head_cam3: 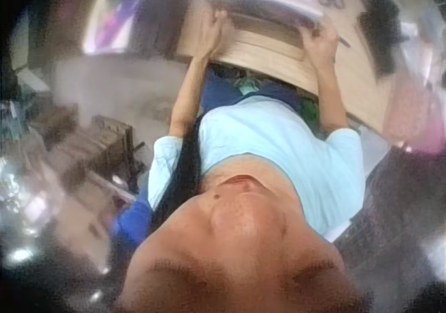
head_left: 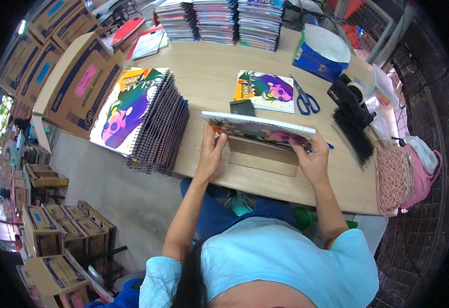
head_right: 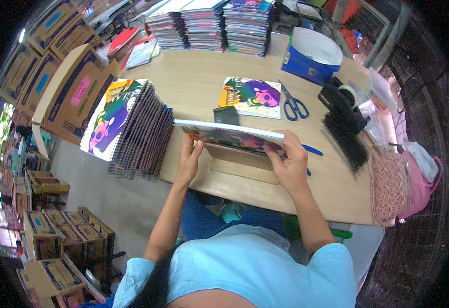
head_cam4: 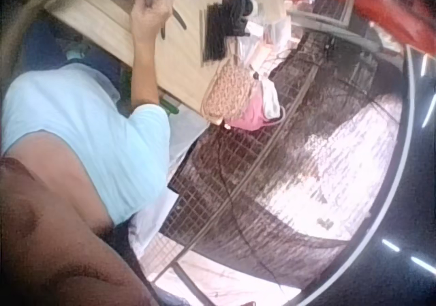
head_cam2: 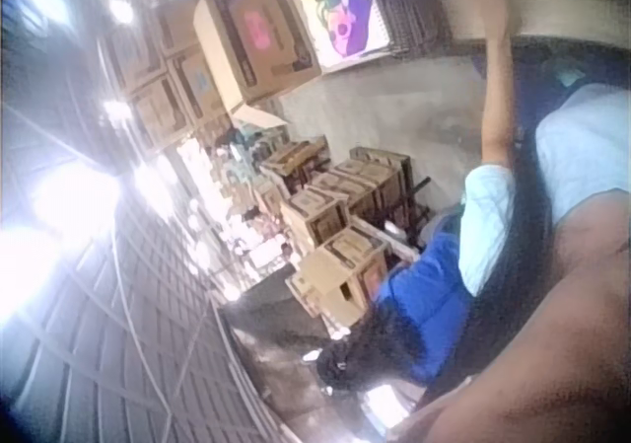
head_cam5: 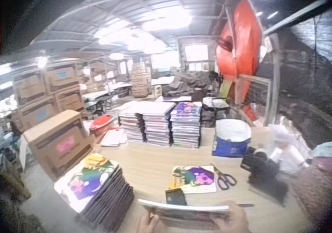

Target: The person binds spiral notebooks by threading a plastic coil through the pre-punched holes in the paper and covers, then using a pair of pliers to bend the ends of the coil.

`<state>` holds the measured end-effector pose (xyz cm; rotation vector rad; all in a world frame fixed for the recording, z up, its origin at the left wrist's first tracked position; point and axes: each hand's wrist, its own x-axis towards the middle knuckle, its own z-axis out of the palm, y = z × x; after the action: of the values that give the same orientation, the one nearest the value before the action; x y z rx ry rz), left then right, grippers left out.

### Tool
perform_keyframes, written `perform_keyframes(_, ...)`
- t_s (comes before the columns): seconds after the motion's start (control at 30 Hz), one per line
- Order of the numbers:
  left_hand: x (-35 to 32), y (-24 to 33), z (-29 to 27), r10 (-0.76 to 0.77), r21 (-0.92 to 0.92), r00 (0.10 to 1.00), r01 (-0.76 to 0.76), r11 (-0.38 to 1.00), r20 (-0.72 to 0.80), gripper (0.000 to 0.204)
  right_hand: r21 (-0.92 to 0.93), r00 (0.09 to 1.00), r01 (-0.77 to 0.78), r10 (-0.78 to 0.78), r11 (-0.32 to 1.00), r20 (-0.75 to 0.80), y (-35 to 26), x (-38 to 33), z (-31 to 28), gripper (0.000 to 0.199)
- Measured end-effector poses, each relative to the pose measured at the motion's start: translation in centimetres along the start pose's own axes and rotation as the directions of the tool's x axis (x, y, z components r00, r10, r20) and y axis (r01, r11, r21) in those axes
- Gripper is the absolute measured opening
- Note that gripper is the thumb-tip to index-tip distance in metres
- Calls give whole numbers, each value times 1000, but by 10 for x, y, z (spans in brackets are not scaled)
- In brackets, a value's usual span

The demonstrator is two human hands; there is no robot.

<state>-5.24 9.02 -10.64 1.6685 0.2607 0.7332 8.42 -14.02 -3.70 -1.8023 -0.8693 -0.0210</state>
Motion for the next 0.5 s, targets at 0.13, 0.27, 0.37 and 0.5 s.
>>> perform_keyframes(0.13, -14, 7, 30, 115, 112, 992, -120, 986, 53, 58, 89, 989, -135, 140, 987, -47, 35, -39, -2, 48)
perform_keyframes(0.27, -24, 4, 37, -18, -124, 996, 7, 992, -88, 62, 286, 993, -32, -2, 958, 117, 62, -50, -3, 71)
perform_keyframes(0.37, -32, -2, 23, 18, -36, 996, -21, 999, -84, 69, -30, 956, -262, 264, 964, 129, 58, -12, -45, 53)
perform_keyframes(0.5, -31, 34, 39, 395, 443, 886, -261, 858, -244, 82, -859, 938, -341, 192, 382, -287, 136, 16, -90, 28)
